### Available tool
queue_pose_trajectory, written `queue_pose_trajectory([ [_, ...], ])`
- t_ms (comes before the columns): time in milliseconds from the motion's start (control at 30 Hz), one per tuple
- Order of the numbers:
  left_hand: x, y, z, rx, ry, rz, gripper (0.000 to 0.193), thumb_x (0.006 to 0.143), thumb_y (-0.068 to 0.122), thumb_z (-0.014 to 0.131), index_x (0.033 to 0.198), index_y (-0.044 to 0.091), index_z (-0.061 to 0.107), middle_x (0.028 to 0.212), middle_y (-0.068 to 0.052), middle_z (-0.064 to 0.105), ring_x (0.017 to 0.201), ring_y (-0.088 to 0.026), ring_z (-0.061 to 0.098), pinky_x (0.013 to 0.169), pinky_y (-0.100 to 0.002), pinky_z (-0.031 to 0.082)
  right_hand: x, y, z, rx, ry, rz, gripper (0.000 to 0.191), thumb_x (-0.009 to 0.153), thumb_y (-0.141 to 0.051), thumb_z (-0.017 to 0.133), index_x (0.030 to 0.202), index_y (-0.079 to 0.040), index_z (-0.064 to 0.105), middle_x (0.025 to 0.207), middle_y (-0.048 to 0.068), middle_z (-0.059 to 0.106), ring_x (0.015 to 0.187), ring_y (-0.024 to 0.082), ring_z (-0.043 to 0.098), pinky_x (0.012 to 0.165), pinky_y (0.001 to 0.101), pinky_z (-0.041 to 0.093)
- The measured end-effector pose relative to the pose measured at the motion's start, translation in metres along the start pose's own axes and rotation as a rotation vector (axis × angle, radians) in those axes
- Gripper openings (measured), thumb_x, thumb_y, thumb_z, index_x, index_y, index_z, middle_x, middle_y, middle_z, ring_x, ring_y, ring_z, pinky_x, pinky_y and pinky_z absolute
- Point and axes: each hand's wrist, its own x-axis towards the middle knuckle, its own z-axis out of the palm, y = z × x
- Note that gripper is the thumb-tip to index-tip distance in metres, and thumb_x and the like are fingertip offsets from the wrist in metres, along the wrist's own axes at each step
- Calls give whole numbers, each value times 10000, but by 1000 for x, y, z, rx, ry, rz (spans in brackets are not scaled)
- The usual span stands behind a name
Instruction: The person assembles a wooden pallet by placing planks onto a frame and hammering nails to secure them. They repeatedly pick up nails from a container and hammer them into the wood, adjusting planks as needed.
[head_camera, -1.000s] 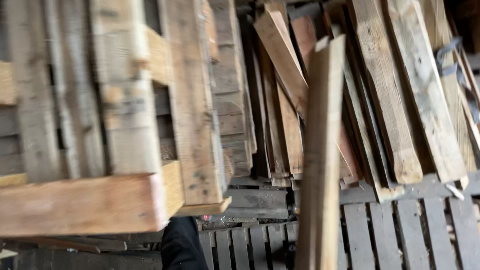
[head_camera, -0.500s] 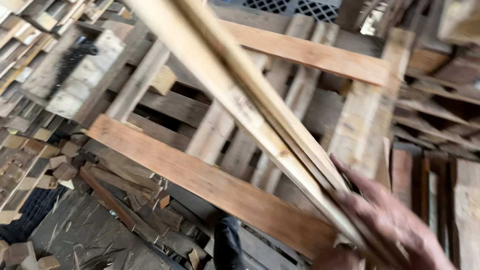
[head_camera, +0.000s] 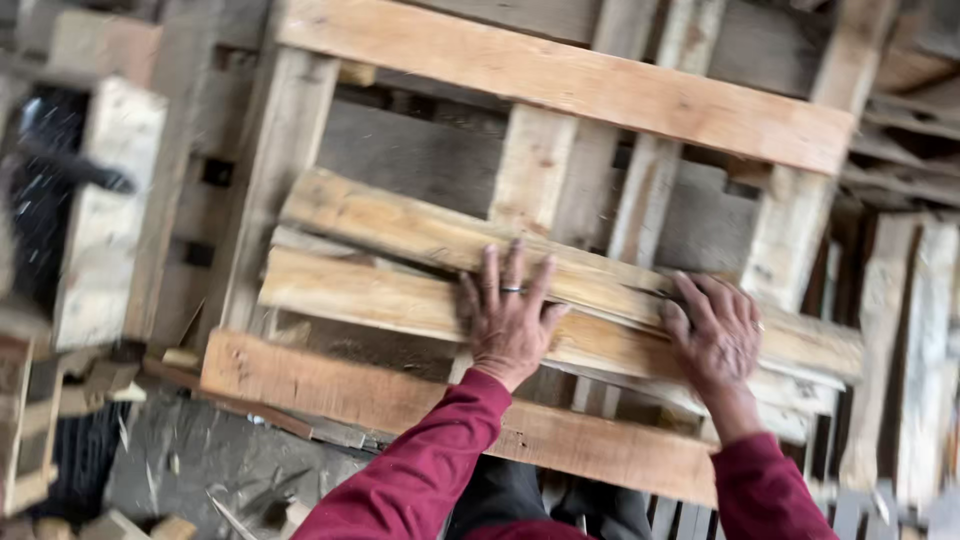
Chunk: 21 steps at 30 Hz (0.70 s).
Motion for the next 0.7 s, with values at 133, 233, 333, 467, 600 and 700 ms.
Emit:
queue_pose_trajectory([
  [133,-16,12,6,-11,-2,-17,678,965,710,490,1551,371,441,1701,-84,211,1558,-425,132,1190,-738,70,0,-7,-3,-85,1,80,483,896,-298,743,1369,-227,675,1392,58,589,1362,294,508,1158,535,374],
  [233,-22,15,2,-42,-27,-25,700,994,711,490,1593,351,440,1730,-104,197,1589,-428,125,1211,-747,63,-11,-5,-23,-126,5,149,509,914,-329,775,1385,-204,626,1449,122,520,1409,341,413,1151,603,337],
  [333,-18,18,-6,3,-109,-6,777,959,691,489,1629,310,393,1724,-141,148,1571,-451,93,1156,-778,16,-40,12,-45,531,202,372,390,1053,-123,624,1429,-224,606,1581,117,406,1515,310,355,1260,514,396],
  [467,5,23,-23,131,-354,9,855,874,748,551,1589,322,358,1702,-124,122,1543,-436,79,1118,-786,-24,-80,51,-78,372,282,865,355,1062,-176,607,1411,-112,590,1431,148,436,1382,295,449,1176,454,459],
  [600,50,24,-38,72,-482,106,1057,694,726,735,1573,272,361,1643,-149,225,1519,-406,136,1140,-748,24,-93,102,-87,316,168,944,400,1092,-317,650,1383,-42,630,1288,165,498,1240,309,520,1076,432,464],
  [700,73,29,-45,102,-592,188,1119,634,675,823,1570,240,392,1552,-128,395,1487,-373,279,1237,-663,117,-83,124,-80,350,32,1069,393,1059,-327,640,1333,-46,668,1266,170,511,1179,327,563,1025,432,496],
])
